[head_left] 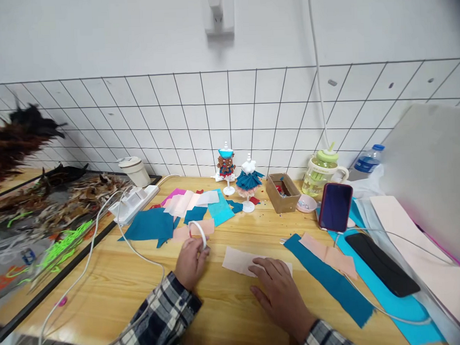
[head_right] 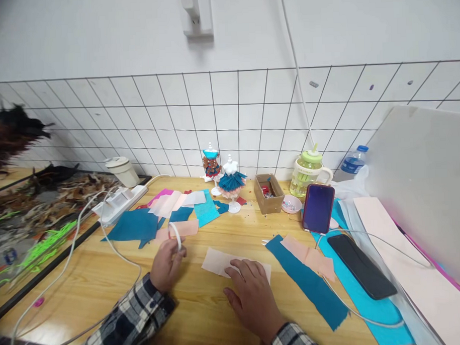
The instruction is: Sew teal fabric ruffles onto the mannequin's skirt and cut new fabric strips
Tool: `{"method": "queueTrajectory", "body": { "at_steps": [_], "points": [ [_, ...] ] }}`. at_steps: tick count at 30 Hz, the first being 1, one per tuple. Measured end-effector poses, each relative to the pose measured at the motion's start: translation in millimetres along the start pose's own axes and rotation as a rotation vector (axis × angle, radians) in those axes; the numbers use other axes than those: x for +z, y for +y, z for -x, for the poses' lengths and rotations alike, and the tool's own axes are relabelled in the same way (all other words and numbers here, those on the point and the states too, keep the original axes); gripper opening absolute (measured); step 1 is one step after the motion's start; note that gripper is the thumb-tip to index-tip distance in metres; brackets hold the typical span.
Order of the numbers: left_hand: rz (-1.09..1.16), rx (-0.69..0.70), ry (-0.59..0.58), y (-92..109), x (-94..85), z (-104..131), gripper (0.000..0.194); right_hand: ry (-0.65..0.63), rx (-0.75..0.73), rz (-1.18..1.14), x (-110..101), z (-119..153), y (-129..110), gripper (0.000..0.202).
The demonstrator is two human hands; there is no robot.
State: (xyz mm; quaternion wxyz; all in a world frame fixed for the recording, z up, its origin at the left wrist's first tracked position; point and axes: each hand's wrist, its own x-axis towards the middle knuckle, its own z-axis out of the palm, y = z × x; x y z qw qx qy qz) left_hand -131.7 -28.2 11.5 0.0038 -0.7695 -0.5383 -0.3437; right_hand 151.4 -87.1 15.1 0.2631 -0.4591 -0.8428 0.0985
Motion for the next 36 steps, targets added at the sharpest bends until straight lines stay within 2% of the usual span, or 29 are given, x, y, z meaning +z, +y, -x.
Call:
{"method": "queueTrajectory", "body": {
  "at_steps": [4,6,8,11,14,18,25,29,36],
  "points": [
    [0.245,0.196,-0.142,48.6,16.4,3.2,0.043,0.174,-0.026,-0.104,-5.3,-18.3,-7.6,0.036],
    [0.283,0.245,-0.179,66.7,23.4,4.3,0.040,0.278,-0.005,-0.161,-0.4,-23.7,-13.7,0.035],
    [0.302,0.285,-0.214,76.4,28.1,6.6,0.035,0.373,0.032,-0.215,10.0,-23.3,-19.2,0.032],
    [0.327,0.318,-0.282,78.3,31.2,11.1,0.027,0.451,0.059,-0.250,27.2,-15.1,-22.8,0.029],
    [0.309,0.332,-0.280,74.5,31.7,13.3,0.025,0.447,0.051,-0.258,34.8,-8.4,-20.4,0.030],
    [0.252,0.367,-0.239,72.2,32.2,10.4,0.026,0.429,0.027,-0.241,31.2,-9.4,-15.5,0.028],
    [0.185,0.506,-0.128,77.3,29.0,2.3,0.022,0.490,0.056,-0.215,31.5,-9.1,-13.9,0.028],
    [0.140,0.556,-0.157,77.5,28.6,4.1,0.024,0.516,0.079,-0.204,30.8,-5.8,-14.0,0.030],
    [0.108,0.566,-0.164,76.3,30.7,6.3,0.023,0.560,0.103,-0.168,20.0,-6.6,-16.3,0.009]
  ]
}}
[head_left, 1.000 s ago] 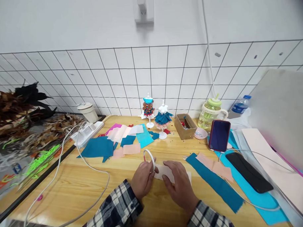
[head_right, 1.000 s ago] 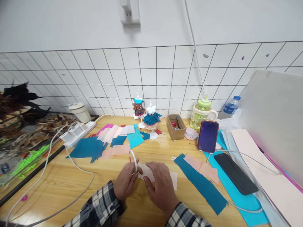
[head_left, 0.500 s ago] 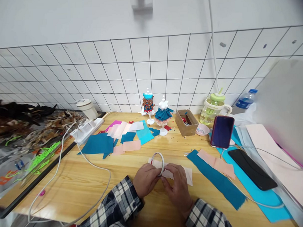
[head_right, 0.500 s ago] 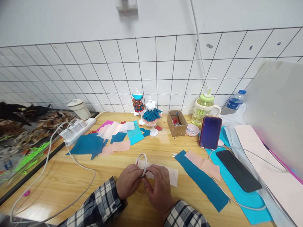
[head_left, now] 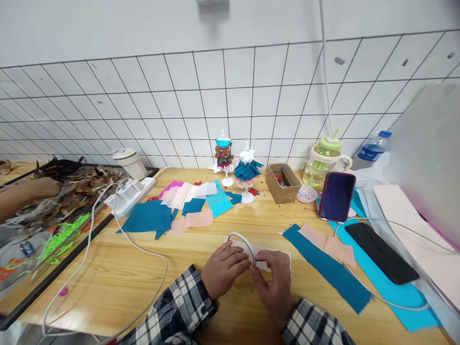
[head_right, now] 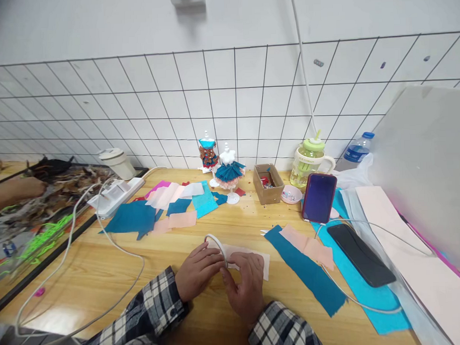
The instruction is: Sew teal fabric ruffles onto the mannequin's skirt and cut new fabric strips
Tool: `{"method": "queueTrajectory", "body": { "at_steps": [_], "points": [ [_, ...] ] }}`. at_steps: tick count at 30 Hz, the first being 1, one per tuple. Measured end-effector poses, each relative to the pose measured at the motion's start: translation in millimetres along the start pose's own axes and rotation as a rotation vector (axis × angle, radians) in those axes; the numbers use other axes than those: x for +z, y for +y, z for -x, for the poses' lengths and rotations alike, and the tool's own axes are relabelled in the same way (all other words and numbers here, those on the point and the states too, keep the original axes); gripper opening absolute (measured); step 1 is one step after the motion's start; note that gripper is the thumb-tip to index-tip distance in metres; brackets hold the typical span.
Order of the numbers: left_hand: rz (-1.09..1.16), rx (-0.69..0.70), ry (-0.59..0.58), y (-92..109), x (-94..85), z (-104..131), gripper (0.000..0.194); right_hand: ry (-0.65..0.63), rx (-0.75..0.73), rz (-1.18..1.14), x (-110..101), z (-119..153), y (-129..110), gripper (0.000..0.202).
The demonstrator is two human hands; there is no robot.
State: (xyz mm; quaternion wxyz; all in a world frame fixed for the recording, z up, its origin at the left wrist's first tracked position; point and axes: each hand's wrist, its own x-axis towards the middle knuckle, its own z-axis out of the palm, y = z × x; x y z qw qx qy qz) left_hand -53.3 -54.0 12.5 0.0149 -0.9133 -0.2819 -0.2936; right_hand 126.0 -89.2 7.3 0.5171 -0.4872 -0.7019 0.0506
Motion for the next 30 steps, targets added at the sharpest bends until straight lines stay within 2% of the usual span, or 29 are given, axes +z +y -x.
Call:
{"method": "queueTrajectory", "body": {
  "at_steps": [4,7,9,11,15,18,19,21,27,29,30],
  "points": [
    [-0.009,0.022,-0.006,1.2,-0.2,2.3,0.024,0.050,0.057,-0.036,4.7,2.9,3.5,0.008],
    [-0.033,-0.042,0.055,-5.1,-5.8,9.5,0.028,0.127,0.183,-0.135,9.8,7.3,10.2,0.013],
    [-0.069,-0.168,0.118,-17.4,-12.4,15.8,0.030,0.168,0.271,-0.204,11.7,9.1,14.6,0.014],
    [-0.131,-0.355,0.165,-35.8,-19.0,22.2,0.028,0.187,0.331,-0.238,12.1,9.7,17.7,0.014],
    [-0.316,-0.751,-0.027,-72.7,-25.3,33.6,0.033,0.174,0.384,-0.258,12.3,10.6,19.9,0.016],
    [-0.454,-0.909,-0.043,-82.3,-25.8,36.3,0.038,0.156,0.408,-0.291,13.7,12.2,20.2,0.015],
    [-0.490,-0.905,-0.019,-80.9,-26.3,35.4,0.039,0.147,0.412,-0.305,14.2,12.7,20.2,0.014],
    [-0.517,-0.804,0.052,-72.3,-28.0,31.6,0.037,0.136,0.409,-0.329,14.9,13.2,20.2,0.012],
    [-0.240,-0.249,0.286,-26.7,-24.3,20.7,0.014,0.142,0.356,-0.318,14.4,13.6,19.2,0.012],
    [-0.218,-0.095,0.303,-16.7,-19.0,18.8,0.005,0.134,0.347,-0.329,14.9,15.7,19.6,0.012],
    [-0.231,-0.039,0.291,-13.9,-16.4,18.0,0.008,0.129,0.345,-0.346,15.5,17.2,19.9,0.012]
  ]
}}
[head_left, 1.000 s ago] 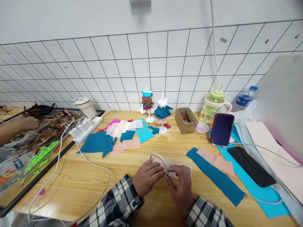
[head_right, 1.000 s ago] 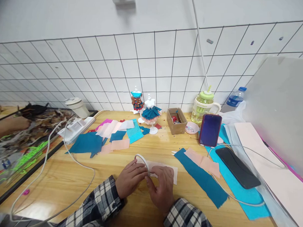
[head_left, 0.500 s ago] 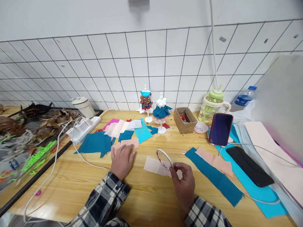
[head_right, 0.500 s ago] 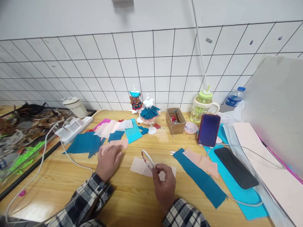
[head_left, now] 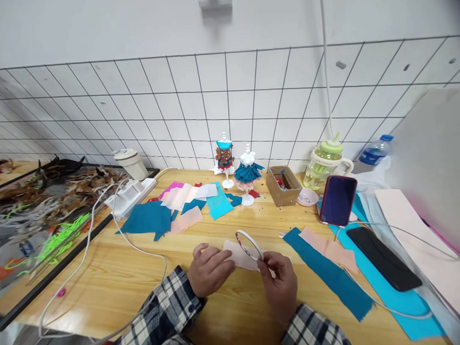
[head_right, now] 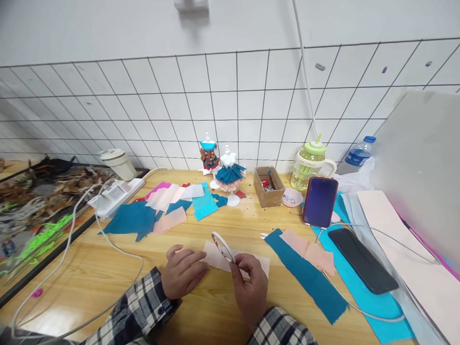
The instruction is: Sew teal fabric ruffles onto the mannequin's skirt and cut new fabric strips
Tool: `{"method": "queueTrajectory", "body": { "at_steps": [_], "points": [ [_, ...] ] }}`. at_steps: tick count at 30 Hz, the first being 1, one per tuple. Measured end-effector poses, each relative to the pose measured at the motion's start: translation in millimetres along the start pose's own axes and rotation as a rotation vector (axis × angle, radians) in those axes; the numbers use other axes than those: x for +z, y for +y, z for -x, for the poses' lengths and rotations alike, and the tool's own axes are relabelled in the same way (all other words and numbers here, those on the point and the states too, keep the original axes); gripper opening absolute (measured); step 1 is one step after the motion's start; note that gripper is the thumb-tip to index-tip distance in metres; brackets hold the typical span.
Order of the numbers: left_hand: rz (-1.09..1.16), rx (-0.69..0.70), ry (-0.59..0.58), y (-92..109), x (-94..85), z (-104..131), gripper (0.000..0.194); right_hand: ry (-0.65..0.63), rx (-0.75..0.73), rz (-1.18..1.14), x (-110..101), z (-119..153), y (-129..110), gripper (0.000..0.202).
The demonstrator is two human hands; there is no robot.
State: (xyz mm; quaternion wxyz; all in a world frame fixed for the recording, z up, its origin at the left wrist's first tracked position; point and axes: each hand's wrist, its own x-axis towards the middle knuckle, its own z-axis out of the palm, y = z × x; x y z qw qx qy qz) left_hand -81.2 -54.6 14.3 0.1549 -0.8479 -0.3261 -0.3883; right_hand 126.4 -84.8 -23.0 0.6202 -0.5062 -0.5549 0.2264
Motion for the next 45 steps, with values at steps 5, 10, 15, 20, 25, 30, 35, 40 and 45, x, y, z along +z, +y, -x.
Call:
{"method": "queueTrajectory", "body": {
  "at_steps": [5,10,15,20,25,30,35,40,45],
  "points": [
    [-0.117,0.060,-0.052,4.0,7.2,-0.3,0.032,-0.070,-0.004,-0.120,1.6,6.6,3.2,0.014],
    [-0.050,-0.050,-0.036,13.4,7.8,-2.7,0.005,-0.170,0.048,-0.226,2.5,4.5,-6.5,0.019],
    [0.192,-0.248,-0.242,30.6,7.8,-6.2,0.021,-0.235,0.002,-0.110,3.8,-2.7,-12.4,0.032],
    [0.242,-0.165,-0.284,36.2,11.7,-4.2,0.013,-0.242,-0.043,0.046,3.4,-5.5,-8.8,0.025],
    [0.298,-0.126,-0.277,33.9,12.6,-5.2,0.019,-0.266,-0.091,0.088,0.0,-9.1,-11.6,0.021],
    [0.277,-0.108,-0.253,33.0,12.2,-10.0,0.019,-0.256,-0.155,0.103,-1.1,-13.6,-18.5,0.015],
    [0.276,-0.129,-0.235,28.9,16.5,-7.8,0.020,-0.316,-0.251,0.113,0.6,-11.5,-20.2,0.013],
    [0.241,-0.086,-0.259,25.1,22.7,-0.6,0.022,-0.305,-0.245,0.142,-2.3,-8.2,-20.9,0.025],
    [0.254,-0.044,-0.294,27.2,20.0,-1.6,0.024,-0.323,-0.303,0.133,-3.7,-10.2,-25.3,0.021]
  ]
}}
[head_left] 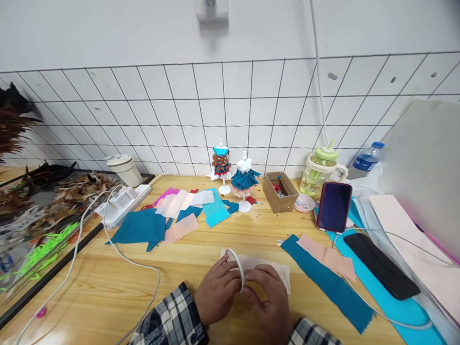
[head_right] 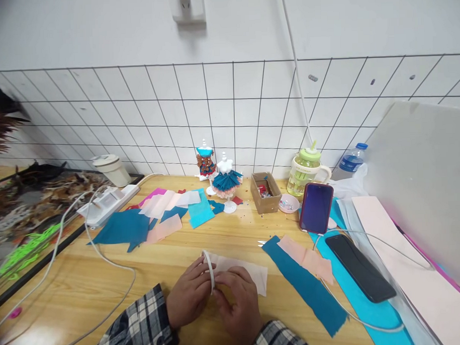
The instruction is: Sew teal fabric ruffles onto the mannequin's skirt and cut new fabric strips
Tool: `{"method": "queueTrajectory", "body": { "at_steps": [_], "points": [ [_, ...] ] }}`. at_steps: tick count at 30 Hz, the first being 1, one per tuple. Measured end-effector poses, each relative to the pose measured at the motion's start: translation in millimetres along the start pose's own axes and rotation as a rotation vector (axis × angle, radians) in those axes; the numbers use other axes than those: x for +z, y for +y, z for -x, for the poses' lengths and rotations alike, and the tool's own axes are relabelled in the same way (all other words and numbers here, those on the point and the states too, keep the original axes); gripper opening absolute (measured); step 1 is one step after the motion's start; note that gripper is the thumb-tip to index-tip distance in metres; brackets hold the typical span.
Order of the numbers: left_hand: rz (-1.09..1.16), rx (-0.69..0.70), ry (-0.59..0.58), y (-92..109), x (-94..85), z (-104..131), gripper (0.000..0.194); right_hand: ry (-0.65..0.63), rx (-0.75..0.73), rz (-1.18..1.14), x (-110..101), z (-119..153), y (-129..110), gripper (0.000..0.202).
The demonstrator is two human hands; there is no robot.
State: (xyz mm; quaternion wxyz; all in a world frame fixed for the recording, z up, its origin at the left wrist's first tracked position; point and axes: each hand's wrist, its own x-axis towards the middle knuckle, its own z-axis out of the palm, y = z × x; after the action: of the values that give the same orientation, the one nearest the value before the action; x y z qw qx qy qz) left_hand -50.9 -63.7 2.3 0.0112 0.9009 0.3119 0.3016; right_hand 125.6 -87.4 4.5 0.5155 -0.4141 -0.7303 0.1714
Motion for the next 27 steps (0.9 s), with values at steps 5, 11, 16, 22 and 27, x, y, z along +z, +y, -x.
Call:
{"method": "queueTrajectory", "body": {
  "at_steps": [5,11,16,22,27],
  "points": [
    [0.098,0.030,0.023,3.8,-5.5,2.2,0.015,-0.019,-0.036,-0.021,3.1,-1.2,-0.3,0.022],
    [-0.014,0.000,0.039,5.7,-6.2,-0.5,0.014,-0.016,0.015,-0.050,3.3,-0.4,0.0,0.023],
    [-0.048,-0.008,0.004,6.6,-7.4,-3.1,0.013,-0.036,-0.003,-0.029,1.4,-2.6,-1.6,0.023],
    [-0.100,0.012,-0.030,5.2,-9.3,-4.1,0.013,-0.081,-0.005,-0.048,0.8,-4.4,-2.6,0.012],
    [-0.131,0.022,-0.044,3.2,-9.9,-4.9,0.014,-0.073,0.017,-0.026,1.6,-3.5,-3.2,0.012]
  ]
}}
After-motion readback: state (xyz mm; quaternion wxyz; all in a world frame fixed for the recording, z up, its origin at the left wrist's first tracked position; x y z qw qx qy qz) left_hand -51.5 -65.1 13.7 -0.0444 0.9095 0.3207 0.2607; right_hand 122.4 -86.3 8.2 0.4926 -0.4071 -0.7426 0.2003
